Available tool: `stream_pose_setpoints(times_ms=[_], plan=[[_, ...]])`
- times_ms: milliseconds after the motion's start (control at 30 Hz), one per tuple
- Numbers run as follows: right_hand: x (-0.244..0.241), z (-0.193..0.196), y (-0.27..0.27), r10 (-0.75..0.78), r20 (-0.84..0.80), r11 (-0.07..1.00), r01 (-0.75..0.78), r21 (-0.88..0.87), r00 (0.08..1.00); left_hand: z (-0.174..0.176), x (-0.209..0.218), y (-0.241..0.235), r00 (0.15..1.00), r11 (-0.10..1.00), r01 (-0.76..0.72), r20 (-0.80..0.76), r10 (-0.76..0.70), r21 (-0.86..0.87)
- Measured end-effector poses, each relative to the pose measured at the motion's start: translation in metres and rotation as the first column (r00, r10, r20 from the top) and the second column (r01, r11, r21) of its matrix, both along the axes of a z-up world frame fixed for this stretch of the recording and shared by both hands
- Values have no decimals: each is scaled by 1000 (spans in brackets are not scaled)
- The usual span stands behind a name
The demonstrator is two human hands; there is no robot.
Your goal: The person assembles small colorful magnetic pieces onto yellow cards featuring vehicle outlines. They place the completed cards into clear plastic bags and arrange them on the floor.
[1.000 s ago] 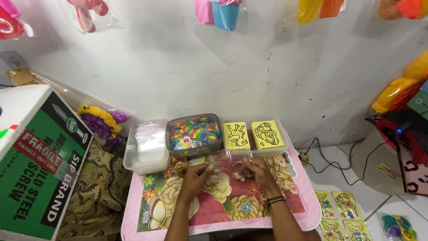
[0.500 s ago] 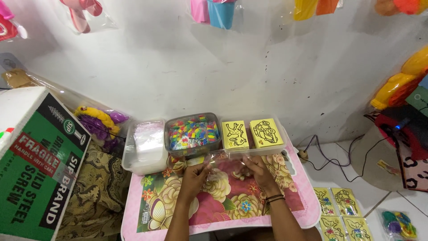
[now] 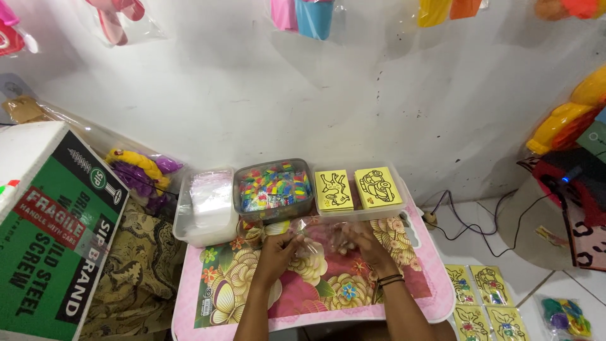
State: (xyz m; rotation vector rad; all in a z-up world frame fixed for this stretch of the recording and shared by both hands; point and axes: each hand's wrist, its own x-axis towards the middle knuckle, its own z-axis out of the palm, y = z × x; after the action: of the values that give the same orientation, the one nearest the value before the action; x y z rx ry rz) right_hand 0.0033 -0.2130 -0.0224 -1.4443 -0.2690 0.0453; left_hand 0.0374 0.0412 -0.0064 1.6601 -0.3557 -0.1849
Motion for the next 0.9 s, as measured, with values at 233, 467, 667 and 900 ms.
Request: stream_pose_setpoints(times_ms=[233,467,667,900], plan=[[-13,30,9,-181,-168,982,168,-87,969,-11,5,1,1000,1000,-22,-18,22,-15],[-4,12,4,-127,54,989,130,-64,990,0,1,2,1000,1000,-13,-10,13,-23],[-6,27,11,-171,48,985,170,33,984,-11,6,4,1000,998,2,30,0,-62],[7,-9,2,-279,163,938,232,259,947,-13,7,6,998,999,-21,52,23,-51]])
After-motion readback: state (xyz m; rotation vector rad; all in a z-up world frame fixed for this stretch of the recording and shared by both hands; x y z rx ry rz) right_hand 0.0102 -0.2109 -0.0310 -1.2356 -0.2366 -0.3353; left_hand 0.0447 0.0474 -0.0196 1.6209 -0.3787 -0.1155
